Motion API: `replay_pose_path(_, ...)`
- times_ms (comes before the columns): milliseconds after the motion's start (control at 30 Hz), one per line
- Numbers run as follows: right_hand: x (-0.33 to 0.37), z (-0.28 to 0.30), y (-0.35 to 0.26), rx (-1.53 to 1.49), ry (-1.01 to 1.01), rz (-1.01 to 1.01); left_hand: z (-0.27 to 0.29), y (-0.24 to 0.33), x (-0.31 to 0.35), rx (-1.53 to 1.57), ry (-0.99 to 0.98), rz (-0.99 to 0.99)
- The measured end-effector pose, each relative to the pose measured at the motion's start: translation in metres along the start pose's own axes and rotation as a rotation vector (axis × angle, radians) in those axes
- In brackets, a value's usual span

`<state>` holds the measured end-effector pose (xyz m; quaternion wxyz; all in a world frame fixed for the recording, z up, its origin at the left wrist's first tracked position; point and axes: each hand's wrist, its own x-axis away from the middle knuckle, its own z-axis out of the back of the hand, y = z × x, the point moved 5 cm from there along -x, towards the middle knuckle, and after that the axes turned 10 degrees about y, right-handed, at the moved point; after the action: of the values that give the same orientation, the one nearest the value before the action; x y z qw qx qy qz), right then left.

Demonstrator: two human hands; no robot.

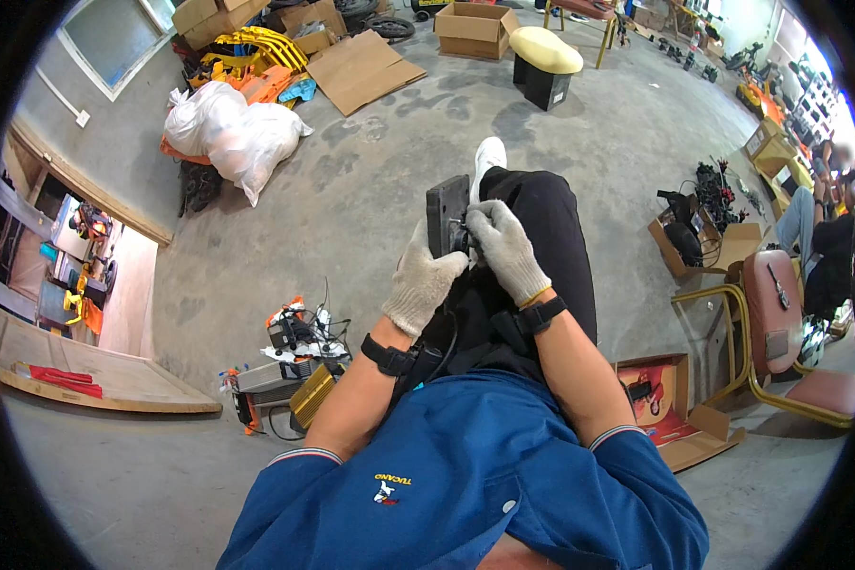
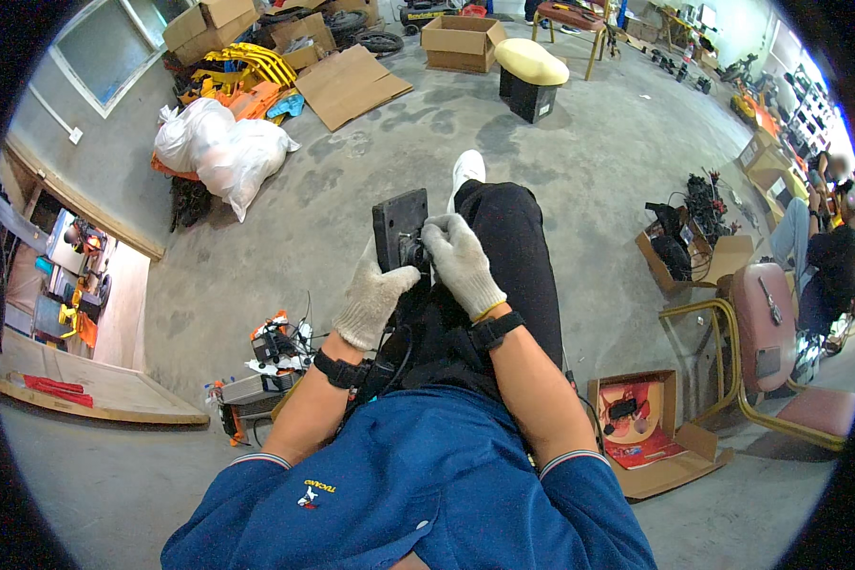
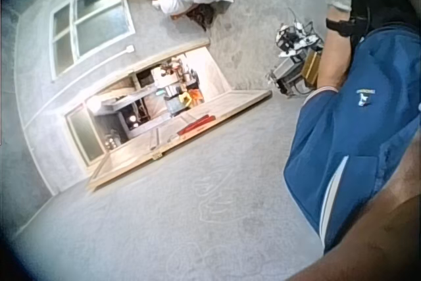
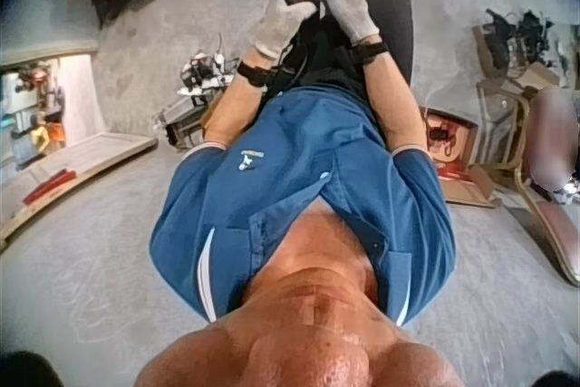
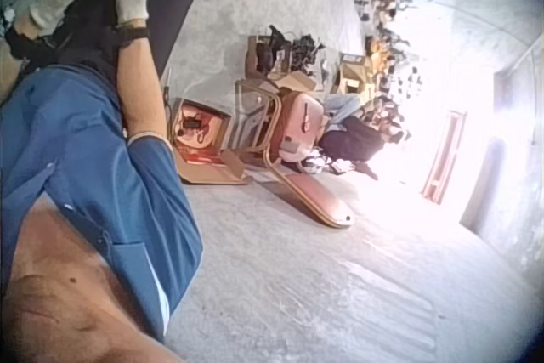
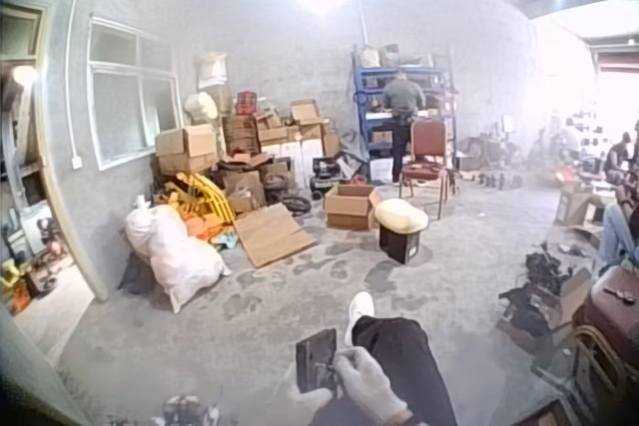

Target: The recorder is assembling or inspecting a black electronic component, possibly a sensor or connector plate.

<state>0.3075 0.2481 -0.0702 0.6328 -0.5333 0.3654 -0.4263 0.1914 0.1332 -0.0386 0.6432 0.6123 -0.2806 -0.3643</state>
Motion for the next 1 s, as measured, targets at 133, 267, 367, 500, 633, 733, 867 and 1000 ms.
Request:
replay_pose_path(133,0.003,0.003,-0.003,-0.103,-0.002,-0.052,0.000,-0.003,-0.001,-0.022,-0.003,0.020)
replay_pose_path(267,0.004,0.003,-0.006,-0.166,-0.002,-0.004,-0.002,-0.007,-0.002,0.059,-0.016,0.017)
replay_pose_path(367,0.006,0.002,-0.011,-0.196,-0.035,-0.070,-0.002,-0.008,-0.003,0.080,-0.020,0.021)
replay_pose_path(500,0.003,0.000,-0.002,-0.199,-0.040,-0.148,-0.003,-0.006,-0.003,0.066,-0.031,0.024)
replay_pose_path(633,0.001,-0.001,0.003,-0.171,-0.056,-0.181,-0.003,-0.005,-0.002,0.070,-0.035,0.025)
replay_pose_path(733,0.003,0.000,0.000,-0.080,-0.028,-0.100,-0.002,-0.004,-0.002,-0.026,-0.014,0.008)
replay_pose_path(867,0.005,0.001,-0.006,-0.100,-0.045,-0.098,0.000,-0.008,-0.003,-0.062,-0.025,0.015)
replay_pose_path(1000,0.000,0.001,0.002,-0.162,-0.048,-0.088,-0.002,-0.004,-0.001,-0.061,-0.019,-0.024)
